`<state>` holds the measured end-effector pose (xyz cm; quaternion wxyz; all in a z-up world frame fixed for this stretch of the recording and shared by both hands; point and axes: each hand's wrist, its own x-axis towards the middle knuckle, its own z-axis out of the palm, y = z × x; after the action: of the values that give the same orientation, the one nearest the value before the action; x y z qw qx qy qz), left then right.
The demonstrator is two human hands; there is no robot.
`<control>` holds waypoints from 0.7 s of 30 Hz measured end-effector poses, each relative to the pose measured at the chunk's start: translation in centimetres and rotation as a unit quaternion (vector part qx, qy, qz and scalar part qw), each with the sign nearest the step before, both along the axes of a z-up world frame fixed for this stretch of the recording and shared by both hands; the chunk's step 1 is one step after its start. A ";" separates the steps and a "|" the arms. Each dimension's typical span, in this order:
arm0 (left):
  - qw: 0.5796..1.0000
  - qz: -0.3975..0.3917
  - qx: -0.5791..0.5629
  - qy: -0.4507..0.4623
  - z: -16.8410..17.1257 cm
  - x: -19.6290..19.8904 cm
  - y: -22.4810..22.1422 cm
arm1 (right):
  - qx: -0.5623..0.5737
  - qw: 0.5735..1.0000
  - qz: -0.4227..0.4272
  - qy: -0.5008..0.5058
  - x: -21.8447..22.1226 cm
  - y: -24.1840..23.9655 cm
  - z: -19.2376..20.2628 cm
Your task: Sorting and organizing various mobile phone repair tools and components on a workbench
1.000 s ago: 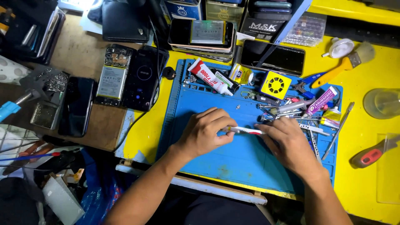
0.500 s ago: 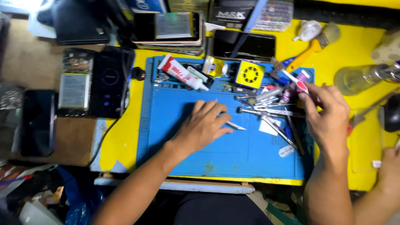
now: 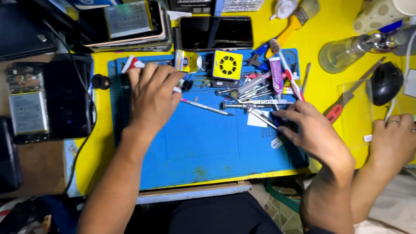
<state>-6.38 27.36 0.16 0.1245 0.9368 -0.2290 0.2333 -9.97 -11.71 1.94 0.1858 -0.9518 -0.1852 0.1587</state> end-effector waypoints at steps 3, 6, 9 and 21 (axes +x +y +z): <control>0.997 -0.007 -0.065 -0.036 0.6 0.0 -0.9 | -0.022 1.000 0.000 -0.010 -0.1 0.1 -0.5; 0.982 -0.055 -0.171 -0.049 1.8 -0.2 -2.3 | -0.021 0.999 0.006 -0.046 0.4 0.3 -0.4; 0.971 -0.096 -0.219 -0.020 1.1 -0.8 -3.2 | 0.098 0.990 0.012 -0.096 0.3 1.4 0.4; 0.941 -0.201 -0.271 -0.010 3.7 -5.0 -4.7 | 0.051 0.996 0.006 -0.073 -0.3 -0.5 -1.3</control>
<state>-11.39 22.70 3.86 0.4153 0.7999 -0.3416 0.2665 -10.25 -12.22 0.63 0.2191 -0.9490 -0.2118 0.0801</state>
